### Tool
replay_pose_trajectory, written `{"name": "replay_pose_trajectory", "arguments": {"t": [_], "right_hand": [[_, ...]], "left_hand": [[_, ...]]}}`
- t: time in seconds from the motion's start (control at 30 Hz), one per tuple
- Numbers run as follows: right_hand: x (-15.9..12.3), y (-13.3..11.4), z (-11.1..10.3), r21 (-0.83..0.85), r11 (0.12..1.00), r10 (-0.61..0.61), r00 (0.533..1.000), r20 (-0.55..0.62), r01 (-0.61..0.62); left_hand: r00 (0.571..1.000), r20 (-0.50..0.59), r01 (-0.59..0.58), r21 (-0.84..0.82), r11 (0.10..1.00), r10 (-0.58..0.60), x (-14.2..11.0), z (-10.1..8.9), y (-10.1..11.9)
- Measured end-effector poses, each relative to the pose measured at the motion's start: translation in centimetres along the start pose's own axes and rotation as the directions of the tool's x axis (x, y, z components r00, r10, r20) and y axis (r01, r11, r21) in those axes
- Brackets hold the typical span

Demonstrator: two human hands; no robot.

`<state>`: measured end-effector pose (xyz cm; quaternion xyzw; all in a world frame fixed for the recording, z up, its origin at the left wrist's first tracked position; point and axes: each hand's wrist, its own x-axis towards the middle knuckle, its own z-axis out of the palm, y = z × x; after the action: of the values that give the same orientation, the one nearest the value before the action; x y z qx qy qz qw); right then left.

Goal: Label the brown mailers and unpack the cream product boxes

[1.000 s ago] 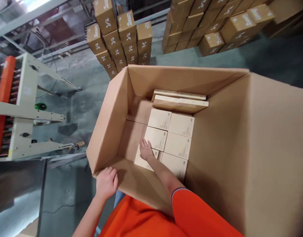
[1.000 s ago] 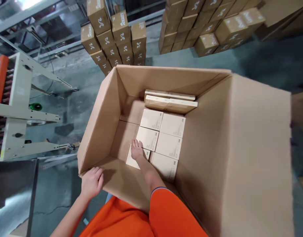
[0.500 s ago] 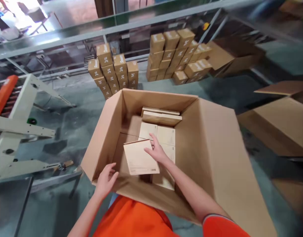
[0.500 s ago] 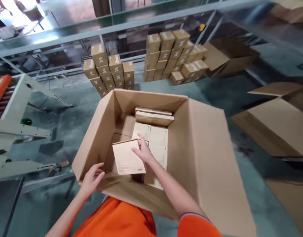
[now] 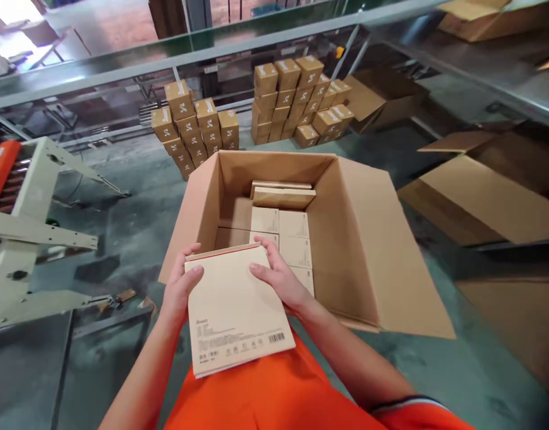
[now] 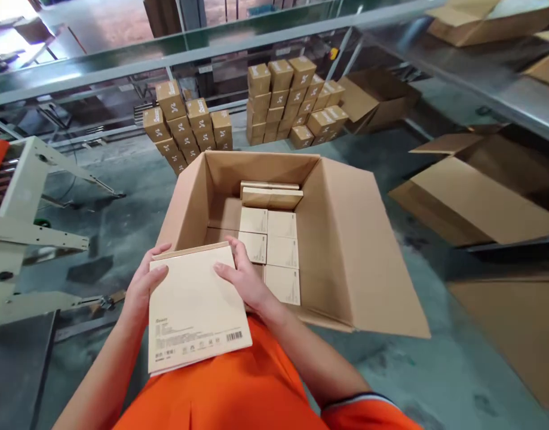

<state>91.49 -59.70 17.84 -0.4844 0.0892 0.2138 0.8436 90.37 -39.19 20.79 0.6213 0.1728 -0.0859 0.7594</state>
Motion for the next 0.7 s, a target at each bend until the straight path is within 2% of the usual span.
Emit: {"name": "replay_pose_trajectory", "arguments": {"t": [0.1, 0.23, 0.37, 0.4, 0.47, 0.53, 0.6, 0.7], "right_hand": [[-1.2, 1.0, 1.3, 0.037, 0.996, 0.077, 0.997, -0.027, -0.076], [-1.9, 2.4, 2.3, -0.009, 0.995, 0.097, 0.99, -0.105, -0.099], [-1.6, 2.9, 2.4, -0.029, 0.993, 0.107, 0.98, -0.165, -0.113], [-1.3, 2.8, 2.3, -0.027, 0.993, 0.106, 0.976, -0.192, -0.113], [-0.6, 2.1, 2.0, -0.023, 0.993, 0.105, 0.964, -0.246, -0.114], [0.2, 1.2, 1.8, -0.018, 0.992, 0.116, 0.954, -0.275, -0.125], [0.8, 0.4, 1.8, -0.011, 0.991, 0.125, 0.951, -0.281, -0.134], [1.3, -0.4, 2.3, 0.004, 0.993, 0.117, 0.96, -0.256, -0.12]], "left_hand": [[0.998, -0.033, 0.045, -0.045, 0.998, -0.047, -1.5, -0.9, 0.2], [0.99, -0.107, 0.089, -0.075, 0.993, -0.097, -2.7, -1.7, -0.7], [0.976, -0.213, 0.027, -0.079, 0.996, -0.044, -4.0, -3.2, -2.7], [0.979, -0.202, -0.02, -0.072, 0.997, 0.005, -4.6, -3.7, -3.1], [0.987, -0.093, -0.13, -0.006, 0.992, 0.129, -6.0, -4.6, -3.8], [0.969, 0.071, -0.243, 0.134, 0.961, 0.235, -7.5, -5.3, -4.2], [0.94, 0.178, -0.33, 0.258, 0.908, 0.291, -8.5, -5.6, -4.3], [0.921, 0.157, -0.389, 0.38, 0.839, 0.356, -8.7, -5.3, -4.4]]}}
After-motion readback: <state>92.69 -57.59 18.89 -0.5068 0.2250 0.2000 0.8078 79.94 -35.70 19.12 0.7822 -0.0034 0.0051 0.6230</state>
